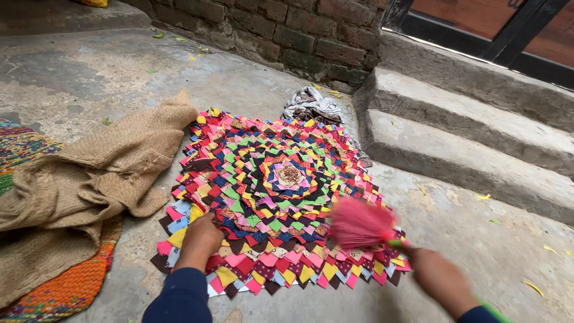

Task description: The person unfolds a fabric scrap rug onto the floor and sweeps across its surface using a handheld broom while smoothing its edges by hand.

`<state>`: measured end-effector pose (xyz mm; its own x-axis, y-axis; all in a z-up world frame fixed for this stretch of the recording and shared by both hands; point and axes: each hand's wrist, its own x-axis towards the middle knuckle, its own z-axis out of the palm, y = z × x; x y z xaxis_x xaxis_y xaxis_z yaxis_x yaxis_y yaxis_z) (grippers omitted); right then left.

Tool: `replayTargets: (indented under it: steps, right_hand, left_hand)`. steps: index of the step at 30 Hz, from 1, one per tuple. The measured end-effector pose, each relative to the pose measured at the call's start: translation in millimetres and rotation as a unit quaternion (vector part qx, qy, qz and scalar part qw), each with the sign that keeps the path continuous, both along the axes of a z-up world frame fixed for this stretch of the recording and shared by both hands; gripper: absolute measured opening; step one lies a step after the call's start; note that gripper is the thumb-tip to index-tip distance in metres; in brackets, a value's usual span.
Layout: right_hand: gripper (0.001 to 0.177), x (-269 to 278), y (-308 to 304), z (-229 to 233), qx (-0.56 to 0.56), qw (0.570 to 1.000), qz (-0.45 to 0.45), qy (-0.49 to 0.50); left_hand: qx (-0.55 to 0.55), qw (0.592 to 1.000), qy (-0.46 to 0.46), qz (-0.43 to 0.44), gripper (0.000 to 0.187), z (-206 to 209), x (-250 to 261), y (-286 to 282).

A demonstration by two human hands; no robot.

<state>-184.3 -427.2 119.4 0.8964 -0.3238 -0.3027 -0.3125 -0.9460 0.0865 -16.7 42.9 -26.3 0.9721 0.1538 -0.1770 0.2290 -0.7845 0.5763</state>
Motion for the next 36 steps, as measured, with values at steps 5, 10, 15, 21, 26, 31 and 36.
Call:
replayTargets:
  steps: [5, 10, 15, 21, 26, 31, 36]
  right_hand:
    - [0.038, -4.9, -64.2, 13.9, -0.145, 0.986, -0.078, -0.03]
    - [0.03, 8.0, 36.2, -22.3, -0.15, 0.982, 0.102, -0.052]
    - [0.054, -27.8, 248.8, 1.1, 0.025, 0.975, 0.219, -0.031]
    - [0.08, -35.9, 216.8, 39.0, 0.129, 0.968, 0.201, -0.08]
    - [0.079, -55.6, 51.2, 12.9, 0.089, 0.994, 0.053, -0.032]
    - [0.061, -78.9, -45.9, 32.9, -0.066, 0.996, -0.047, -0.022]
    - [0.031, -76.2, -42.4, 31.6, -0.086, 0.989, -0.091, -0.072]
  left_hand:
    - [0.036, 0.985, 0.161, -0.04, 0.052, 21.9, -16.3, -10.2]
    - [0.043, 0.98, 0.196, -0.002, 0.051, 36.7, -28.5, -9.5]
    - [-0.065, 0.989, 0.093, 0.091, 0.083, 57.7, -40.3, -7.6]
    - [-0.309, 0.943, 0.057, 0.112, 0.078, 41.6, -47.4, -6.3]
    - [-0.123, 0.976, -0.099, -0.149, 0.056, 29.9, -69.9, -65.9]
    - [-0.042, 0.977, 0.011, -0.207, 0.057, 65.4, -91.8, -91.1]
    - [-0.042, 0.973, -0.022, -0.224, 0.062, 63.2, -103.6, -112.0]
